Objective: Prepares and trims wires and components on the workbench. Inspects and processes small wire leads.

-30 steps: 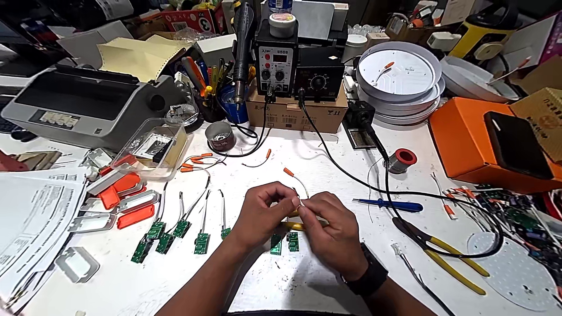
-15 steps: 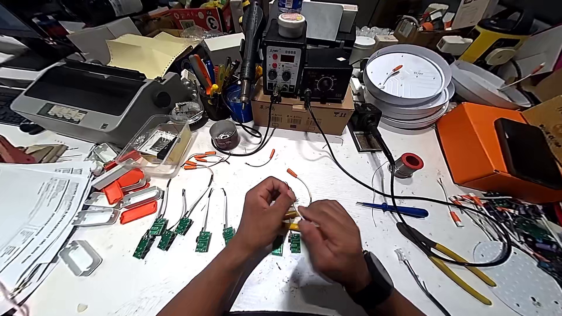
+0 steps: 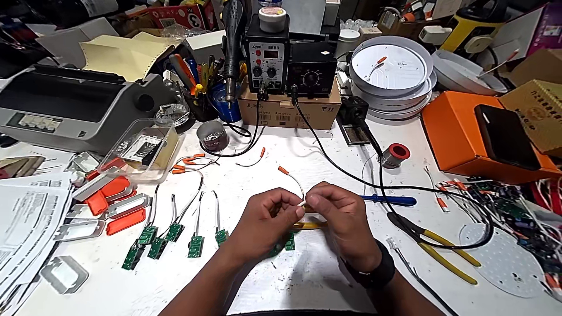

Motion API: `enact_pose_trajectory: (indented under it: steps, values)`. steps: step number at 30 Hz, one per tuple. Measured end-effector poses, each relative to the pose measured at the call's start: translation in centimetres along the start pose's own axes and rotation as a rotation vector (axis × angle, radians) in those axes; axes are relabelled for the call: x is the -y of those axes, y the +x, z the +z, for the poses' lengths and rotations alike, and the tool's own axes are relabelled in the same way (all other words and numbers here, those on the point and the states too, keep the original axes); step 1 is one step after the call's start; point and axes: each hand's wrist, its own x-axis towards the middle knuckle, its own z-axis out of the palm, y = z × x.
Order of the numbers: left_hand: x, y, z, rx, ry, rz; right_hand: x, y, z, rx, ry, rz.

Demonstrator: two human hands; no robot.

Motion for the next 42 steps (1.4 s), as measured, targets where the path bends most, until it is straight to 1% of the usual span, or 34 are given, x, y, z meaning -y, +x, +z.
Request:
enact_pose_trajectory:
  steps: [3,6,9,11,12,14,16,17,18,20,21,22,23,24,26,27,28,30,35,38,39,42]
  values:
    - [0.4,0.0,0.2,-0.031,0.040,0.039,-0.1,0.1,0.0,-0.092,0.124,0.062]
    - [0.6,0.0,0.4,-0.069,0.044,0.086,-0.2,-0.1,0.5,-0.073,0.190,0.145]
    - [0.6,0.1,0.1,-0.043,0.026,0.076,-0.3,0.0,0.5,-0.064,0.149,0.122]
    - [0.5,0.1,0.0,0.000,0.013,0.032,-0.2,0.2,0.1,-0.082,0.089,0.042]
    - [0.4,0.1,0.0,0.022,0.014,0.007,-0.1,0.2,-0.2,-0.083,0.019,-0.023]
    - [0.5,0.1,0.1,0.055,0.073,-0.037,0.1,0.0,-0.3,-0.057,-0.282,-0.215]
    - [0.9,0.0,0.1,0.051,0.264,-0.044,0.1,-0.4,-0.3,-0.032,-0.630,-0.431]
    - [1.1,-0.1,0.2,0.033,0.381,-0.017,0.1,-0.4,-0.4,-0.029,-0.698,-0.478]
    - [1.2,-0.2,0.3,0.004,0.507,0.046,0.2,-0.4,-0.4,-0.041,-0.698,-0.458]
    - [1.5,-0.4,1.0,-0.092,0.808,0.296,0.1,-0.1,-0.3,-0.117,-0.519,-0.310]
    - [1.8,-0.2,1.4,-0.147,0.923,0.432,0.0,0.2,-0.2,-0.156,-0.396,-0.231]
    - [2.2,0.0,1.8,-0.188,0.969,0.515,0.0,0.4,-0.2,-0.180,-0.294,-0.170]
    - [2.4,0.1,2.0,-0.218,0.944,0.533,0.1,0.6,-0.2,-0.176,-0.227,-0.139]
    - [2.5,0.0,1.9,-0.224,0.848,0.481,0.1,0.7,-0.4,-0.147,-0.191,-0.136]
    - [1.9,-0.3,1.3,-0.159,0.511,0.249,0.2,0.9,-1.0,-0.095,-0.165,-0.135]
    - [1.5,-0.2,0.9,-0.108,0.337,0.144,0.1,1.0,-1.3,-0.103,-0.141,-0.121]
    - [1.2,0.0,0.6,-0.062,0.200,0.069,0.0,1.1,-1.5,-0.121,-0.112,-0.101]
    - [0.9,0.3,0.4,-0.024,0.067,-0.004,-0.1,1.3,-1.8,-0.127,-0.065,-0.073]
    - [0.7,0.3,0.5,-0.001,-0.019,-0.068,0.0,1.3,-1.9,-0.089,-0.050,-0.082]
    - [0.9,0.3,0.3,0.040,0.014,-0.037,0.1,1.2,-1.8,-0.075,-0.047,-0.085]
    - [1.1,0.3,0.4,0.027,0.029,-0.001,0.0,1.1,-1.6,-0.081,-0.040,-0.092]
    - [1.2,0.4,0.8,-0.125,0.036,0.119,-0.2,0.7,-0.9,-0.099,-0.009,-0.138]
